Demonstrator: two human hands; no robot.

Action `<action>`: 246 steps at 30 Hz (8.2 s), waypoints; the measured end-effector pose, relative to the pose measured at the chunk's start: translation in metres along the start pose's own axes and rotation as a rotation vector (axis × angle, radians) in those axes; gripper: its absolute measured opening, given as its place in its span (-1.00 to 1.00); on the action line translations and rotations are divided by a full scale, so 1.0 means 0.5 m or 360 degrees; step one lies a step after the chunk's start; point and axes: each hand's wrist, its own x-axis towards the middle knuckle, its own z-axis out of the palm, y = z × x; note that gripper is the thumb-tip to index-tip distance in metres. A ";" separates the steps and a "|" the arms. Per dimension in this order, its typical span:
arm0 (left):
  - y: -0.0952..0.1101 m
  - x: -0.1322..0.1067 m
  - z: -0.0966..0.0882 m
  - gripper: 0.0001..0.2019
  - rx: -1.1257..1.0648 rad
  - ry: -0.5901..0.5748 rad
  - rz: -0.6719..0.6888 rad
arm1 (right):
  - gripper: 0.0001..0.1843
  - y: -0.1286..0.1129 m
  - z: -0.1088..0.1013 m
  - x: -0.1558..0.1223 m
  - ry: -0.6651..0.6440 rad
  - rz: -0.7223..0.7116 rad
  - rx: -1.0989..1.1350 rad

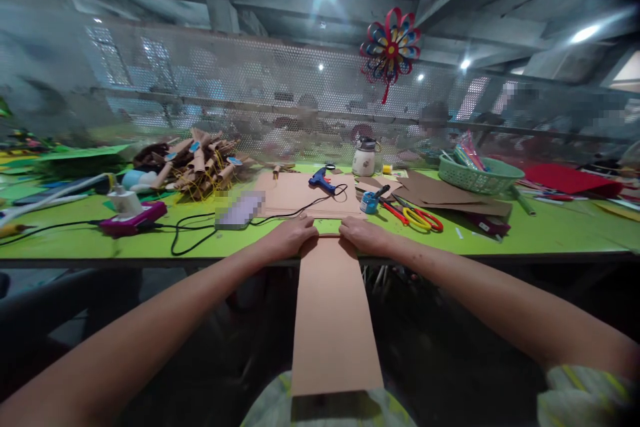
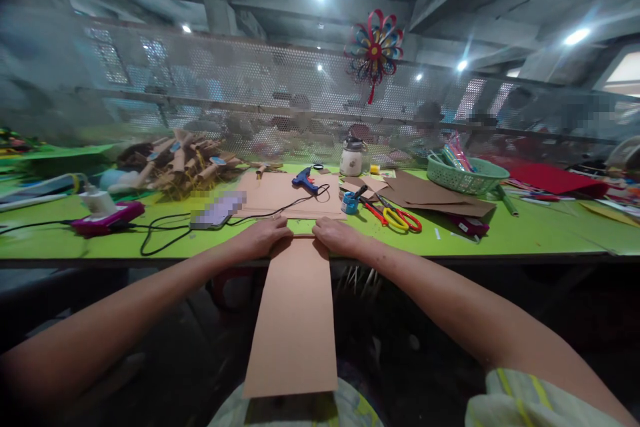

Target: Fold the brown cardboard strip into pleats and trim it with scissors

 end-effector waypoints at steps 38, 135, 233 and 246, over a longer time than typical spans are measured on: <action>0.029 0.069 -0.034 -0.58 -0.1356 -0.0323 -0.0921 | -0.83 -0.030 0.009 -0.043 0.0693 0.0105 0.0156; 0.250 0.043 -0.095 -0.61 -0.2042 0.0242 -0.0245 | -0.68 -0.088 -0.242 -0.159 0.0407 -0.0162 0.1619; 0.003 -0.001 0.006 -0.79 -0.0257 0.0079 -0.0021 | -0.95 0.000 0.011 -0.031 0.0190 -0.0109 -0.0011; 0.032 -0.010 -0.035 -0.86 -0.0087 -0.0032 0.0042 | -0.90 -0.024 -0.011 -0.024 0.0054 -0.0113 -0.0165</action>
